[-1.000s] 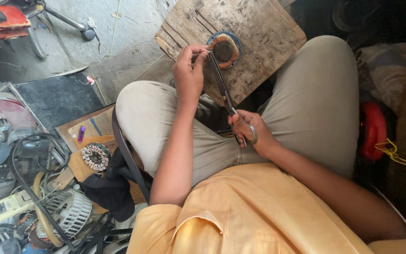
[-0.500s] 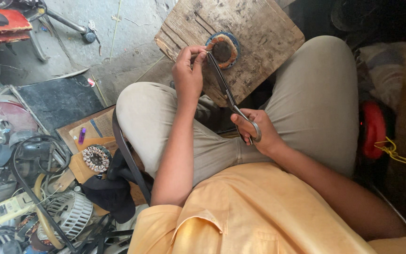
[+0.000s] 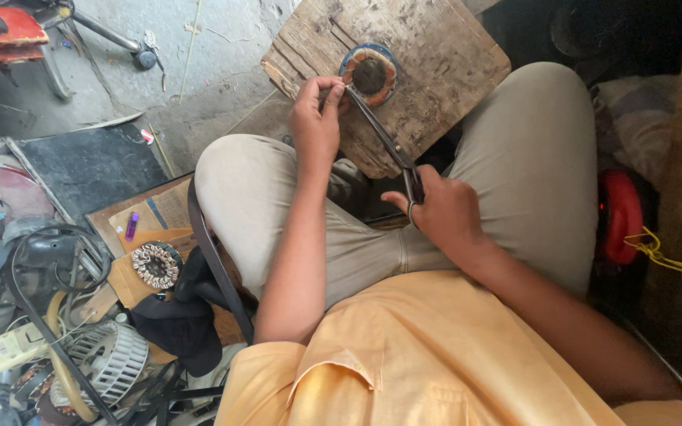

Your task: The person uses shears to trim copper wire on a small circular electrical component placed on a wooden board. The person then uses hands to adjust and wind the wire around the component.

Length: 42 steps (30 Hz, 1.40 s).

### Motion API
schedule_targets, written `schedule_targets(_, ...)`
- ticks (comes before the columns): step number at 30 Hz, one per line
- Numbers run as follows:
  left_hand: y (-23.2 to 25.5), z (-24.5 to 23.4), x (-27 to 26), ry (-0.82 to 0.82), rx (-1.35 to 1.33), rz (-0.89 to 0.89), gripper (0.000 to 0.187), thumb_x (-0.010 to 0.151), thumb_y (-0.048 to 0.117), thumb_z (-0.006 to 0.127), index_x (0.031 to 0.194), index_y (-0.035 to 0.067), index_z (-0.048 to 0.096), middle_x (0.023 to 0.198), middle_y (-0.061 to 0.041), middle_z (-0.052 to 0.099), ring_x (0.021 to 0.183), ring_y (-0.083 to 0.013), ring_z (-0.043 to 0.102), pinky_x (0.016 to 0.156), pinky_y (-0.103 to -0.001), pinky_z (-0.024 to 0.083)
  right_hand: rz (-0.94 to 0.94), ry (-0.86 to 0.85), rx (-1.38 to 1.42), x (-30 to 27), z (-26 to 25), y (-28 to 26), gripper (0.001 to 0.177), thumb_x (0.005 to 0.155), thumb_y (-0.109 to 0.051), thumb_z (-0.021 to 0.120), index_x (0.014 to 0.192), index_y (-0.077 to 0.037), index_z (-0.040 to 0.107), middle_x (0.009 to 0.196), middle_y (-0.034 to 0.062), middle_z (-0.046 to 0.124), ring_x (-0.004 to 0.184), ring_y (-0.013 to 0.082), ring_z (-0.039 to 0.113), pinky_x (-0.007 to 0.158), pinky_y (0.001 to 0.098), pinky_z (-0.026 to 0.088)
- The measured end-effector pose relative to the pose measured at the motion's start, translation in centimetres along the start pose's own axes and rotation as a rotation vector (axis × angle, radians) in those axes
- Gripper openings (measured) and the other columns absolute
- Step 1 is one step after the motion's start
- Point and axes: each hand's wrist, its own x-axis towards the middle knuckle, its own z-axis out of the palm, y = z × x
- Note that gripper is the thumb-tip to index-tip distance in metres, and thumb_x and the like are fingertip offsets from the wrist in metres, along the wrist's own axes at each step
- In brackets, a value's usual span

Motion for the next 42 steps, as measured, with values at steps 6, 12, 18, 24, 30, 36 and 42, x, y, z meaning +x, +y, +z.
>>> schedule_targets(6, 0.2, 0.3, -0.5, -0.018, -0.031, -0.004, 0.008, 0.099, 0.007, 0.067, 0.103, 0.000, 0.067, 0.102, -0.008, 0.071, 0.088, -0.0147, 0.075, 0.076, -0.029, 0.066, 0.373, -0.554, 1.215, 1.7, -0.5, 2.2, 0.058, 0.096, -0.060, 0.064, 0.101, -0.003, 0.064, 0.058, -0.0027, 0.045, 0.051, 0.0070, 0.042, 0.047, 0.0262, 0.037)
schedule_targets(12, 0.7, 0.8, -0.4, -0.025, 0.022, 0.033, 0.007, 0.100, 0.008, 0.066, 0.103, 0.001, 0.067, 0.102, -0.009, 0.070, 0.090, -0.0161, 0.075, 0.078, -0.029, 0.065, 0.304, -0.665, 1.199, 1.5, -0.6, 2.2, 0.070, 0.093, -0.074, 0.046, 0.107, -0.007, 0.061, 0.063, -0.0038, 0.049, 0.055, 0.0070, 0.049, 0.052, 0.0221, 0.035)
schedule_targets(18, 0.9, 0.3, -0.5, -0.028, 0.091, 0.020, 0.010, 0.102, 0.010, 0.066, 0.104, 0.001, 0.067, 0.101, -0.007, 0.071, 0.090, -0.0161, 0.075, 0.081, -0.030, 0.063, 0.380, -0.723, 1.206, 0.3, -1.8, 2.2, 0.074, 0.090, -0.077, 0.042, 0.106, -0.008, 0.062, 0.063, -0.0036, 0.050, 0.055, 0.0078, 0.051, 0.051, 0.0223, 0.035)
schedule_targets(24, 1.8, 0.4, -0.6, -0.043, 0.049, -0.010, 0.011, 0.102, 0.013, 0.064, 0.104, 0.003, 0.066, 0.104, -0.006, 0.067, 0.092, -0.0158, 0.074, 0.080, -0.028, 0.066, 0.390, -0.705, 1.175, 0.0, -1.9, 2.1, 0.072, 0.091, -0.076, 0.042, 0.106, -0.009, 0.062, 0.061, -0.0031, 0.049, 0.054, 0.0082, 0.050, 0.049, 0.0219, 0.035)
schedule_targets(30, 1.7, 0.2, -0.5, -0.038, 0.198, 0.128, 0.009, 0.103, 0.012, 0.066, 0.105, 0.003, 0.066, 0.100, -0.007, 0.066, 0.088, -0.0171, 0.074, 0.077, -0.030, 0.063, 0.407, -0.710, 1.247, 0.0, -1.8, 2.4, 0.072, 0.092, -0.075, 0.043, 0.106, -0.007, 0.062, 0.062, -0.0033, 0.047, 0.053, 0.0082, 0.049, 0.048, 0.0221, 0.037)
schedule_targets(36, 1.9, 0.3, -0.4, -0.047, 0.129, 0.086, 0.007, 0.103, 0.011, 0.065, 0.105, 0.004, 0.064, 0.102, -0.008, 0.066, 0.090, -0.0181, 0.074, 0.078, -0.030, 0.064, 0.414, -0.725, 1.240, 0.1, -1.8, 2.4, 0.074, 0.091, -0.076, 0.043, 0.106, -0.005, 0.062, 0.062, -0.0032, 0.047, 0.054, 0.0089, 0.049, 0.049, 0.0227, 0.038)
schedule_targets(42, 2.9, 0.0, -0.6, -0.033, 0.292, 0.274, 0.007, 0.100, 0.008, 0.066, 0.105, 0.004, 0.063, 0.112, -0.008, 0.067, 0.103, -0.0247, 0.070, 0.089, -0.034, 0.057, 0.493, -0.759, 1.501, 0.3, -2.4, 2.1, 0.073, 0.092, -0.073, 0.043, 0.107, -0.003, 0.060, 0.061, -0.0038, 0.042, 0.052, 0.0101, 0.040, 0.049, 0.0252, 0.036)
